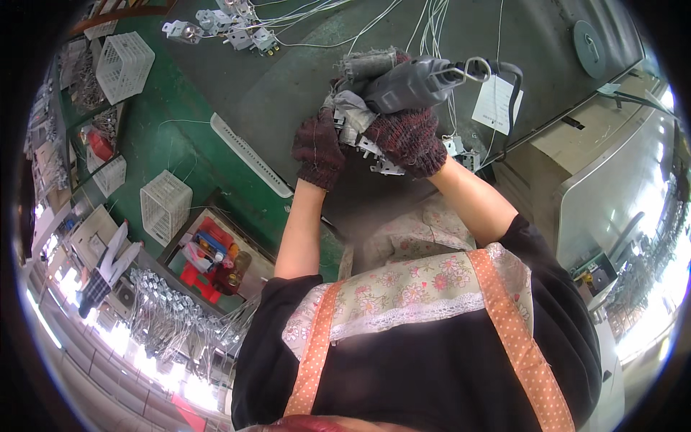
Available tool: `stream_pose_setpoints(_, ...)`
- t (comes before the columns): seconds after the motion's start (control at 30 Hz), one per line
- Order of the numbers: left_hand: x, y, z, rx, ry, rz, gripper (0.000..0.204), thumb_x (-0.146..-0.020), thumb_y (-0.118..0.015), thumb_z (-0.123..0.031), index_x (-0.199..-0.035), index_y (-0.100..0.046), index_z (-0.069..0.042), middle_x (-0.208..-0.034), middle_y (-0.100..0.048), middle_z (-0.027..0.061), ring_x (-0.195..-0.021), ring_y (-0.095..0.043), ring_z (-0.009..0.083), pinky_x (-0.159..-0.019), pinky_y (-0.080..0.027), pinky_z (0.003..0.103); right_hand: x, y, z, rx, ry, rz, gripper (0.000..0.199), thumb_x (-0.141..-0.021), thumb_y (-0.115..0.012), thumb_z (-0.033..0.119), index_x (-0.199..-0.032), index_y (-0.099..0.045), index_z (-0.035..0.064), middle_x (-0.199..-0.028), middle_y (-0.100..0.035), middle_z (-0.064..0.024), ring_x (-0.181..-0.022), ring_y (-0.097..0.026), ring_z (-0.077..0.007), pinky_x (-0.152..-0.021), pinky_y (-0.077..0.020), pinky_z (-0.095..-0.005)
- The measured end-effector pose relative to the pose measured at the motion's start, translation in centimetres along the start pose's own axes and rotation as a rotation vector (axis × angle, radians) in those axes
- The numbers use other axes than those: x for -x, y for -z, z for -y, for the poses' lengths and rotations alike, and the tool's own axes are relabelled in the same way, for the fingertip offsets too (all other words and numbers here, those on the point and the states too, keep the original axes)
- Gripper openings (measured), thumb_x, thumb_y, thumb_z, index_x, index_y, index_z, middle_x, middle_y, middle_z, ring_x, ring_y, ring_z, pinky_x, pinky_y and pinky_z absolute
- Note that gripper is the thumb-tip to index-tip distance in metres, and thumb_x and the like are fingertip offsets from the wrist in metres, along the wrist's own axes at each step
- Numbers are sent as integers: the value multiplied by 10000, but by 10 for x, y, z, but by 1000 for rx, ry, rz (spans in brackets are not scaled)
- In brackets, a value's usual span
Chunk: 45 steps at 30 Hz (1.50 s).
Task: Assembling electrical switches and wiring harnesses at a factory workstation.
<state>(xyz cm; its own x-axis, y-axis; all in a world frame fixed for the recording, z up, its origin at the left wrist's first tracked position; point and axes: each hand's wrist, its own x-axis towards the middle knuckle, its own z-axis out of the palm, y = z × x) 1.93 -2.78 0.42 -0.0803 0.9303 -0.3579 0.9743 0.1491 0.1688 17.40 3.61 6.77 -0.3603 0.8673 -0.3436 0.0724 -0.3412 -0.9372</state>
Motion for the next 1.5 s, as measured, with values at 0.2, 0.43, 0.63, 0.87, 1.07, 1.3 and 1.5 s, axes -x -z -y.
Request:
stream_pose_setpoints(0.2, 4, 18, 2, 60, 29, 66, 469, -768, -671, -163, -1202, -544, -39, -1047, -617, 172, -977, -621, 339, -774, -540, 447, -10, -7, 26, 91, 261, -181, 268, -806, -746, 104, -1053, -655, 53, -980, -675, -53, -887, -642, -150, -772, -537, -300)
stream_pose_setpoints(0.43, 17, 11, -5, 247, -194, -169, 457, -682, -683, -264, -1072, -581, -48, -942, -610, 163, -893, -604, 361, -793, -492, 445, -36, 14, 16, 1029, 859, -128, 263, -792, -729, 57, -1045, -656, 45, -982, -661, -64, -882, -646, -146, -745, -538, -276)
stream_pose_setpoints(0.63, 14, -2, 3, 378, -326, -351, 613, -638, -721, -277, -1173, -564, -23, -1070, -604, 210, -1008, -582, 397, -892, -461, 442, -32, 13, -6, -144, 245, -181, 366, -779, -750, 46, -1108, -590, 35, -993, -639, -47, -853, -620, -122, -721, -521, -275)
stream_pose_setpoints(0.87, -77, 22, 88, 210, 214, -811, 764, -738, -742, -366, -1302, -407, 27, -1104, -586, 226, -1032, -576, 430, -897, -472, 461, -34, 10, -6, -73, 86, -244, 374, -758, -795, 91, -1070, -592, 56, -926, -639, -44, -777, -621, -113, -670, -530, -261)
stream_pose_setpoints(1.07, -136, 70, 75, 512, 576, -553, 755, -606, -868, -441, -1160, -542, -45, -1191, -626, 155, -1049, -628, 314, -853, -512, 406, -35, 6, 2, -129, 63, -280, 387, -761, -789, 82, -1088, -587, 43, -882, -652, -46, -760, -623, -116, -628, -532, -263)
stream_pose_setpoints(1.3, -74, 52, 56, 545, 291, -310, 434, -840, -673, -301, -1151, -544, -28, -1102, -648, 158, -913, -672, 302, -802, -533, 402, -33, 12, 2, -180, -5, -296, 381, -747, -793, 72, -1075, -602, 34, -885, -663, -59, -744, -626, -118, -621, -533, -272)
stream_pose_setpoints(1.5, -32, 28, 81, 1639, 318, -284, 297, -992, -452, -246, -1179, -526, -27, -1052, -625, 116, -912, -631, 248, -841, -526, 362, -21, 16, -9, 11, 137, -211, 368, -794, -733, 52, -1130, -584, 41, -979, -656, -77, -887, -655, -171, -768, -538, -303)
